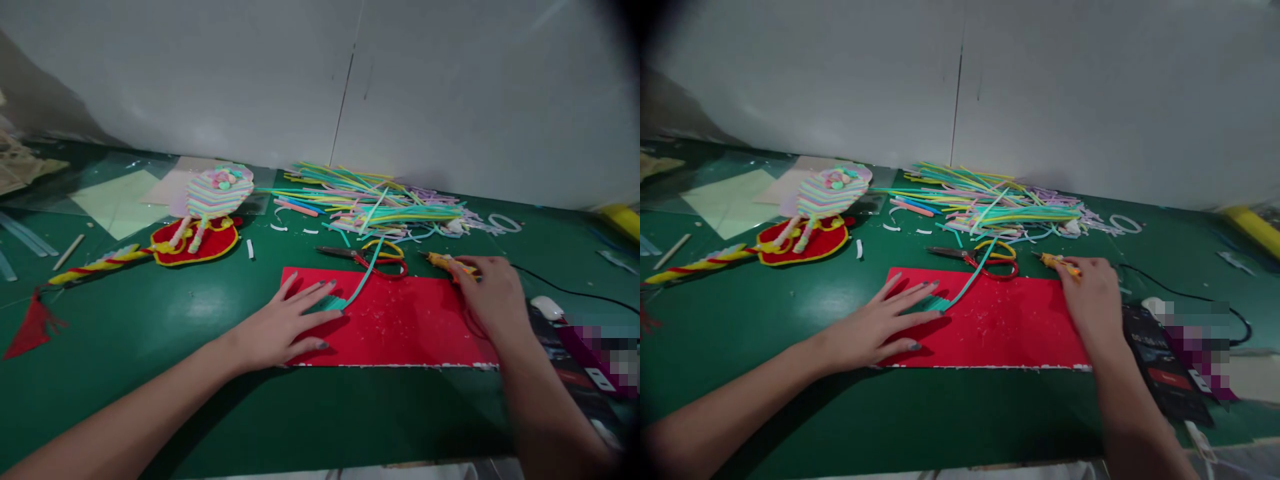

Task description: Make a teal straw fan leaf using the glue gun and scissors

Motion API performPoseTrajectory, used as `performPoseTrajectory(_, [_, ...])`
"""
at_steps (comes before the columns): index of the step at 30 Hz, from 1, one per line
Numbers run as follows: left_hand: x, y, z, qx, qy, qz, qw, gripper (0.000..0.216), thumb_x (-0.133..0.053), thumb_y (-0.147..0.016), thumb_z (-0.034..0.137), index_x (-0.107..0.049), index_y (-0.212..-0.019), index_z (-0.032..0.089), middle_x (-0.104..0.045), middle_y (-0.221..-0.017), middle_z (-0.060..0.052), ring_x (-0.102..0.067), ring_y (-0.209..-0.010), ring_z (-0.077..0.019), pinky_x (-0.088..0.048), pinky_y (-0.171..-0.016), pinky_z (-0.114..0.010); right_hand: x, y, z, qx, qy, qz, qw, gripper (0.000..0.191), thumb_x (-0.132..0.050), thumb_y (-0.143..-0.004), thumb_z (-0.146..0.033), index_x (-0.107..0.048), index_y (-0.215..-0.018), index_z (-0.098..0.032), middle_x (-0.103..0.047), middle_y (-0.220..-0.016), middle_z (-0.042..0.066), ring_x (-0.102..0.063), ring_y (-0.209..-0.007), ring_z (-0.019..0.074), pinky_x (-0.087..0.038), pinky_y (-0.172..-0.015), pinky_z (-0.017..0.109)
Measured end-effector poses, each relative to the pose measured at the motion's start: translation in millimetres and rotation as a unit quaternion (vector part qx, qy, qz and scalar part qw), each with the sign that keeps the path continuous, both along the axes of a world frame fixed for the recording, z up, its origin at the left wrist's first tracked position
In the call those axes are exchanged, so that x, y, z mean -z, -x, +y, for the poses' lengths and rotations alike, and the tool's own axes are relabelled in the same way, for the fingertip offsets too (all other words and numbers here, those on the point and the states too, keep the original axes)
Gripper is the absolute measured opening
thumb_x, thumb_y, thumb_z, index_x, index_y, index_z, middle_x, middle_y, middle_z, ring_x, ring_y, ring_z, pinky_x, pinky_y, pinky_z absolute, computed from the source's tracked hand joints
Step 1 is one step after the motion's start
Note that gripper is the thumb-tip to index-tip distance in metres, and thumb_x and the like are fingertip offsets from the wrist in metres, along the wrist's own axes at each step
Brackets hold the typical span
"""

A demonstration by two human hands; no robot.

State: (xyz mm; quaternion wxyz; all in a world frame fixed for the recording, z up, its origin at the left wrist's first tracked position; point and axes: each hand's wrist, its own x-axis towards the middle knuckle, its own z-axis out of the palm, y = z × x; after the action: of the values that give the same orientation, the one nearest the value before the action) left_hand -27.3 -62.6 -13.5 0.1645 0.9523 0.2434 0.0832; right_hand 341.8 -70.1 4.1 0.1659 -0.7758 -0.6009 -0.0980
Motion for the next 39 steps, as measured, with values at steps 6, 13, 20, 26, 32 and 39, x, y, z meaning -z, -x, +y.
performPoseTrajectory(6, [1.1,5,10,-0.191,0.004,-0.102,0.976,0.027,-0.041,-0.095,0.031,-0.054,-0.116,0.022,-0.047,-0.139,-0.009,-0.036,-0.134,-0.0195,-0.014,-0.114,-0.052,-7.2,86,2,-0.248,0.016,0.149,0.957,0.017,-0.055,-0.086,-0.032,-0.068,-0.085,-0.022,-0.065,-0.087,0.006,-0.062,-0.084,0.0211,-0.048,-0.074,0.034])
performPoseTrajectory(13, [6.4,6,14,-0.192,0.045,-0.079,0.977,0.042,-0.065,-0.076,0.049,-0.054,-0.107,0.023,-0.043,-0.141,-0.010,-0.034,-0.135,-0.0267,-0.007,-0.111,-0.060,6.4,127,8,-0.227,0.038,0.237,0.944,0.019,-0.054,-0.088,-0.033,-0.065,-0.080,-0.019,-0.068,-0.077,0.005,-0.063,-0.070,0.0187,-0.047,-0.061,0.029])
performPoseTrajectory(20, [12.0,2,11,-0.174,0.062,-0.094,0.978,0.035,-0.068,-0.075,0.037,-0.053,-0.104,0.025,-0.042,-0.143,-0.007,-0.029,-0.137,-0.0256,-0.005,-0.113,-0.057,19.2,137,8,-0.297,-0.020,0.143,0.944,0.021,-0.051,-0.091,-0.031,-0.068,-0.091,-0.019,-0.065,-0.103,0.008,-0.057,-0.099,0.0228,-0.043,-0.086,0.038])
performPoseTrajectory(26, [12.9,3,11,-0.151,0.040,-0.113,0.981,0.034,-0.067,-0.076,0.034,-0.051,-0.104,0.025,-0.044,-0.141,-0.007,-0.030,-0.137,-0.0255,-0.004,-0.113,-0.056,10.5,155,-2,-0.384,0.060,0.122,0.913,0.021,-0.049,-0.093,-0.032,-0.067,-0.099,-0.023,-0.064,-0.109,0.005,-0.054,-0.105,0.0208,-0.037,-0.090,0.039])
performPoseTrajectory(32, [8.4,3,11,-0.136,0.042,-0.164,0.976,0.042,-0.069,-0.076,0.031,-0.050,-0.112,0.026,-0.046,-0.139,-0.007,-0.034,-0.135,-0.0253,-0.004,-0.114,-0.053,6.8,152,-4,-0.379,0.088,0.154,0.908,0.011,-0.056,-0.089,-0.031,-0.064,-0.090,-0.023,-0.061,-0.104,0.004,-0.053,-0.099,0.0200,-0.036,-0.086,0.038])
performPoseTrajectory(39, [-1.8,5,19,-0.227,0.180,-0.307,0.907,0.054,-0.066,-0.078,0.031,-0.045,-0.127,0.025,-0.050,-0.133,-0.008,-0.045,-0.125,-0.0233,-0.034,-0.106,-0.042,3.3,144,3,-0.373,0.088,0.223,0.896,0.011,-0.055,-0.089,-0.029,-0.062,-0.085,-0.022,-0.060,-0.097,0.003,-0.054,-0.096,0.0189,-0.037,-0.087,0.037])
